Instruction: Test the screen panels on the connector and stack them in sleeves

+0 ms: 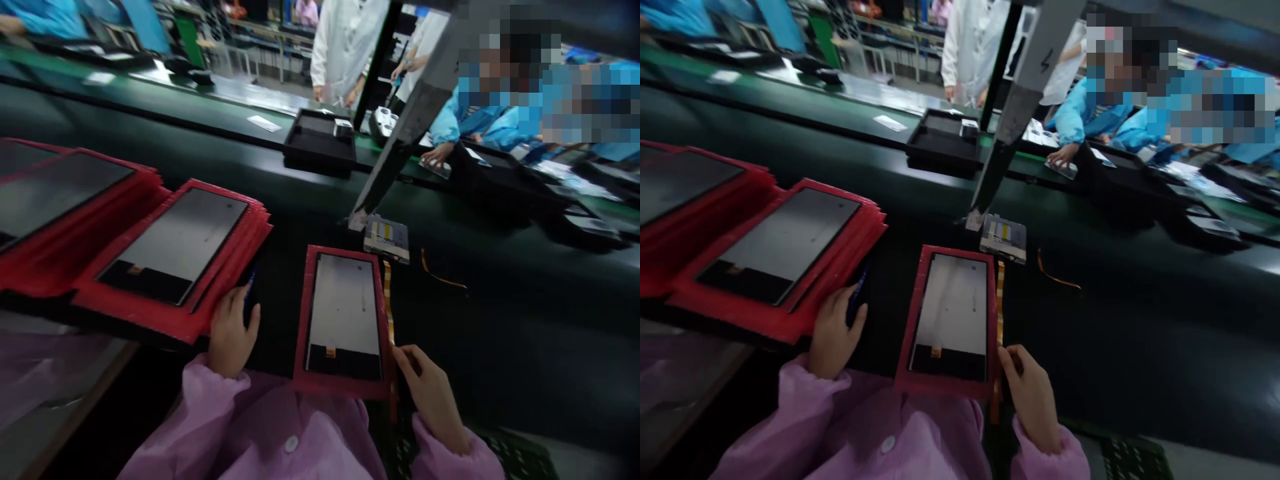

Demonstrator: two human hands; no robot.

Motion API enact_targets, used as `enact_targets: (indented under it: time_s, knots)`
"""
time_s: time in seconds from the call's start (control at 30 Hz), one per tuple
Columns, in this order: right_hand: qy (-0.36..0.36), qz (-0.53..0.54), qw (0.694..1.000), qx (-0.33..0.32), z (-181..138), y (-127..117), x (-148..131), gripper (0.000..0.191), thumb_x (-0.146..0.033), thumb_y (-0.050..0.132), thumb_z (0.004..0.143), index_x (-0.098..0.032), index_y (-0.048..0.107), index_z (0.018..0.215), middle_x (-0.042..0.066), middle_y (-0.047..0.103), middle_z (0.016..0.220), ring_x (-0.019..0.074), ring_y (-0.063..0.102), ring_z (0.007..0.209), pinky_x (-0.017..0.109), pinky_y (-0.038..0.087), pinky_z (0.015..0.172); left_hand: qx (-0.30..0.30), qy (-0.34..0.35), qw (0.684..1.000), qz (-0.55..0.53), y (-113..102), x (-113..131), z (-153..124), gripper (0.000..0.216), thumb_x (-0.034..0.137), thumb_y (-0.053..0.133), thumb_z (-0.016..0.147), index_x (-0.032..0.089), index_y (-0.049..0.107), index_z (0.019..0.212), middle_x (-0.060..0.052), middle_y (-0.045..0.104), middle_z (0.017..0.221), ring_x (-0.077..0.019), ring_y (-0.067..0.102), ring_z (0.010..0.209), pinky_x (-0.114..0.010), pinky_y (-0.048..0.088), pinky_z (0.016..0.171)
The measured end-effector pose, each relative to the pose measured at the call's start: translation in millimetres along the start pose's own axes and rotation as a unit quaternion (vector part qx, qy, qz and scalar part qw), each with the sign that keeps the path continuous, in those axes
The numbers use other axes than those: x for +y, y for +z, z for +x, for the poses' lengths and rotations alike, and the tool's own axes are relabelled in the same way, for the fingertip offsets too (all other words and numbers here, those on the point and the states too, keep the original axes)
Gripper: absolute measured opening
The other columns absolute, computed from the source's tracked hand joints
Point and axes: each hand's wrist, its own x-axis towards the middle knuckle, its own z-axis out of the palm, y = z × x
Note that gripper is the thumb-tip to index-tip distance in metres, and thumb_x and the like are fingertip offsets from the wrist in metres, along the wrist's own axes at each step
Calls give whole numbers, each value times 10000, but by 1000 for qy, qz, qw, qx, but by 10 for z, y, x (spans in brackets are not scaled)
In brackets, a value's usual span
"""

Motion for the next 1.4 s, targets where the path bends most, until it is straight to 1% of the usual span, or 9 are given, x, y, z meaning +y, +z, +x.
enact_targets:
  time_s: [0.13, 0.33, 0.53, 0.67, 0.83, 0.9, 1.1, 1.2, 1.4]
  knots:
    - [20, -8, 999, -25, 77, -32, 37, 586, -762, 404, 798, -247, 655, 918, 25, 727, 766, 218, 658, 691, 304, 478, 647, 12, -5, 1000, -4, 26, 6, -12, 394, 326, 438, 962, 125, 516, 1291, -159, 605, 1201, -290, 572, 1142, -474, 477, 999]
    - [18, -29, 999, -11, 194, -56, 74, 648, -819, 431, 668, -255, 690, 857, 35, 747, 855, 230, 681, 707, 305, 521, 655, 23, -17, 999, 14, 36, 33, -36, 376, 303, 456, 960, 159, 511, 1303, -129, 614, 1209, -269, 585, 1149, -447, 500, 985]
    - [-13, -5, 1000, 18, 254, -30, 109, 590, -765, 468, 688, -240, 696, 831, 52, 752, 918, 233, 698, 752, 275, 544, 652, 25, -32, 999, 12, 52, 40, -52, 372, 301, 460, 956, 193, 511, 1308, -117, 610, 1228, -279, 587, 1159, -467, 496, 992]
    - [-12, 24, 999, 42, 258, -7, 102, 544, -734, 506, 685, -228, 676, 787, 58, 743, 866, 235, 694, 739, 265, 541, 623, 19, -32, 999, 7, 46, 38, -46, 376, 298, 456, 956, 177, 510, 1308, -126, 607, 1232, -284, 581, 1164, -477, 493, 998]
    - [-10, 63, 996, 69, 256, 35, 128, 530, -723, 513, 709, -213, 645, 756, 32, 660, 655, 193, 616, 590, 253, 494, 535, 16, -35, 999, 2, 37, 44, -41, 379, 294, 457, 958, 182, 502, 1317, -122, 604, 1239, -277, 574, 1180, -473, 486, 1012]
    - [-12, 76, 994, 83, 262, 49, 155, 536, -730, 524, 708, -206, 633, 740, 27, 629, 620, 184, 588, 575, 248, 473, 513, 15, -35, 999, 1, 37, 46, -42, 378, 299, 460, 958, 177, 504, 1313, -126, 604, 1237, -278, 574, 1179, -475, 488, 1007]
    - [0, 97, 992, 84, 267, 50, 209, 542, -738, 551, 707, -203, 621, 751, 29, 620, 638, 183, 571, 591, 247, 458, 501, 14, -33, 999, -3, 37, 40, -43, 378, 304, 462, 958, 172, 509, 1309, -130, 608, 1231, -278, 574, 1176, -474, 490, 1002]
    - [-8, 92, 992, 90, 256, 46, 190, 528, -727, 544, 720, -204, 611, 722, 23, 595, 605, 180, 557, 575, 247, 441, 495, 16, -33, 999, -5, 37, 34, -44, 375, 303, 462, 957, 181, 507, 1309, -123, 607, 1228, -275, 577, 1171, -470, 490, 1003]
    - [-12, 98, 991, 91, 253, 51, 171, 536, -731, 545, 695, -200, 614, 718, 25, 600, 635, 178, 556, 607, 251, 452, 539, 18, -33, 999, -8, 41, 34, -43, 371, 308, 456, 960, 199, 500, 1312, -115, 600, 1232, -279, 576, 1171, -477, 486, 1009]
